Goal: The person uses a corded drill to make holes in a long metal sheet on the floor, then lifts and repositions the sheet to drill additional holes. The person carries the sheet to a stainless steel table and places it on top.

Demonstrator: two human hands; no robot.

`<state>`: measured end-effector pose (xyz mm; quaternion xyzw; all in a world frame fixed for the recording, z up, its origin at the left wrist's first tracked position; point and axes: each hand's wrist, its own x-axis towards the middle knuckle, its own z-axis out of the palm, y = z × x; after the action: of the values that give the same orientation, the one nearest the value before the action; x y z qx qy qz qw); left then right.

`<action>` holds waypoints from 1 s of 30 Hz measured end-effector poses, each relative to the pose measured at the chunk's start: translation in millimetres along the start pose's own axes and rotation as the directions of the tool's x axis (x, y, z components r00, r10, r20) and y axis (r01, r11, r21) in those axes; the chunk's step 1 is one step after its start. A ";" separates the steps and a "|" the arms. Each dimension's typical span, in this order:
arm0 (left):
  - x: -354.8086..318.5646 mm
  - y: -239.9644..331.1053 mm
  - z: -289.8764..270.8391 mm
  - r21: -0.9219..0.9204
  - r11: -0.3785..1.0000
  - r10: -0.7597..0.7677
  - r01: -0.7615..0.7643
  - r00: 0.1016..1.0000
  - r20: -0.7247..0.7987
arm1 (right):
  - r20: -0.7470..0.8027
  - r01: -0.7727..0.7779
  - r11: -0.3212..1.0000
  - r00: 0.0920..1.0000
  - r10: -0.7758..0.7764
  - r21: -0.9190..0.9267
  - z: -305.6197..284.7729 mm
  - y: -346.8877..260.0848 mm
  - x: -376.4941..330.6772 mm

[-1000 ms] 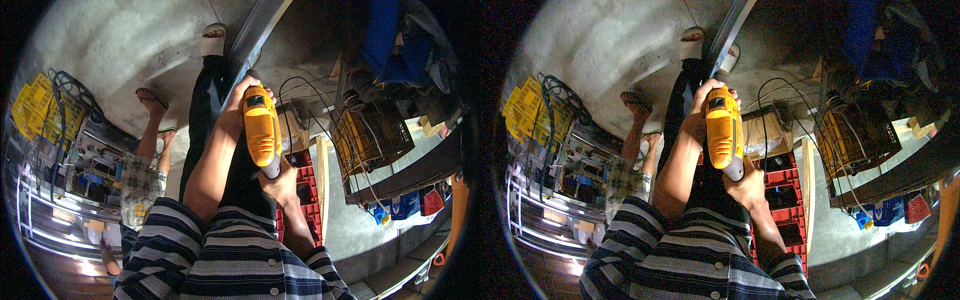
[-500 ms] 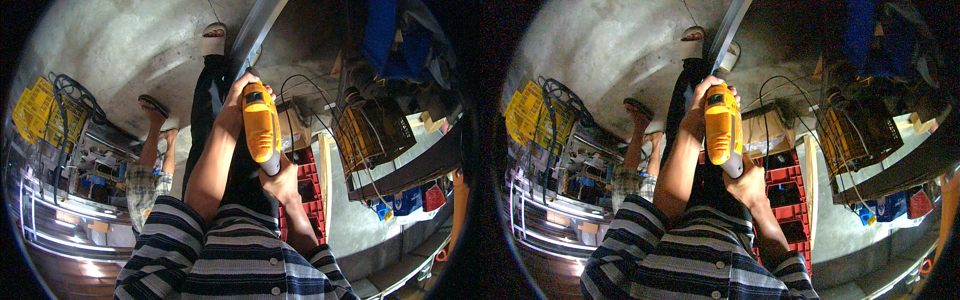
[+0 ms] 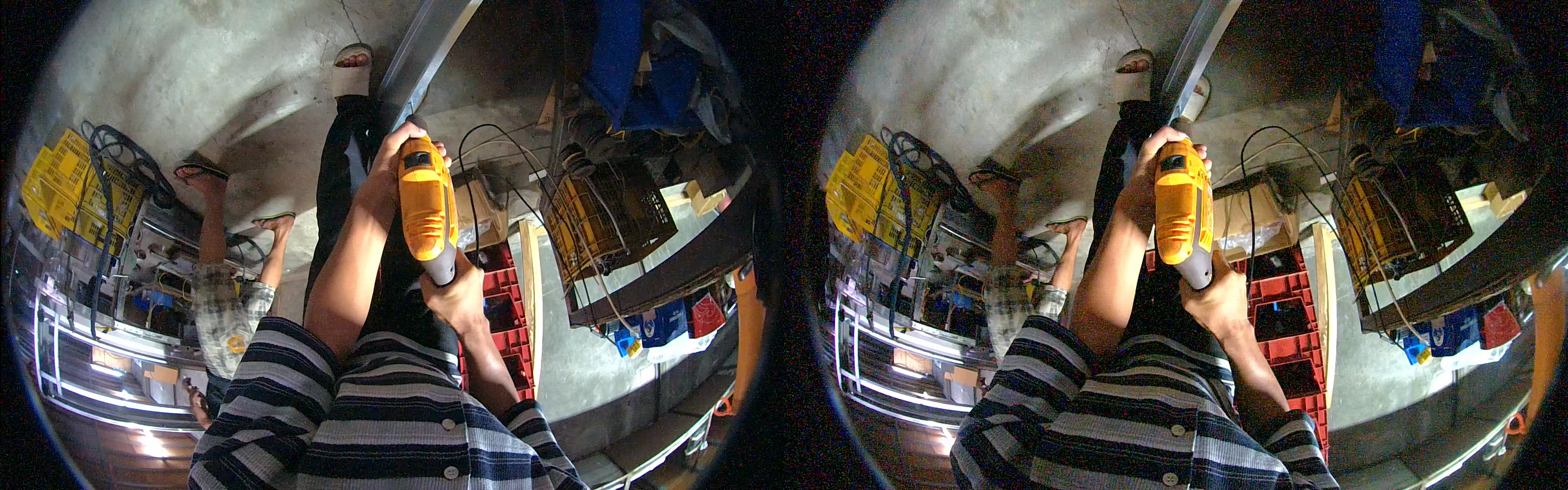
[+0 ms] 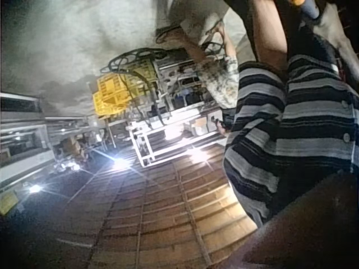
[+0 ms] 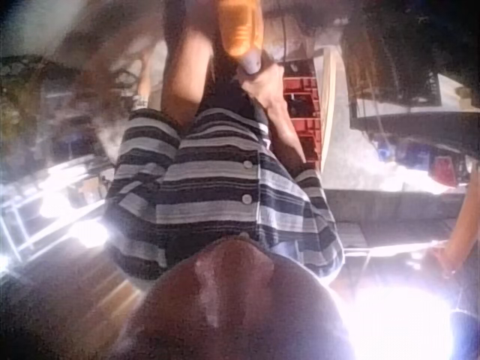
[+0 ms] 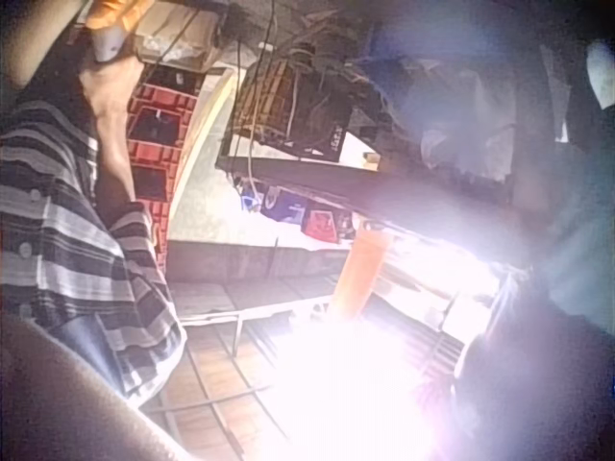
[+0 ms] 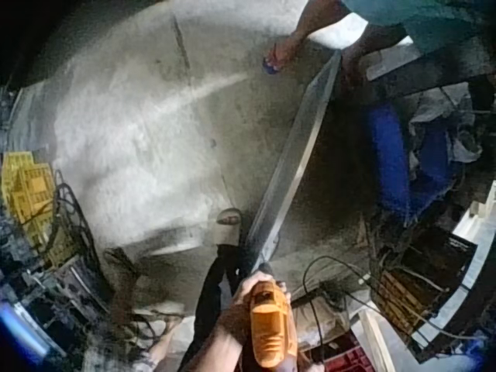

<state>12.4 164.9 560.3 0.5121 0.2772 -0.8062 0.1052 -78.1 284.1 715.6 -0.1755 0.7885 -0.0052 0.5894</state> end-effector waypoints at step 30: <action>4.7 1.3 -14.0 0.030 0.999 0.030 -0.031 0.999 0.034 | -0.022 -0.015 0.998 1.000 0.016 0.057 3.9 -10.9 -1.8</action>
<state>21.7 172.2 551.2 0.5042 0.2556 -0.8169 0.1141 -71.1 275.1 718.4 -0.1527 0.7960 -0.0252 0.5852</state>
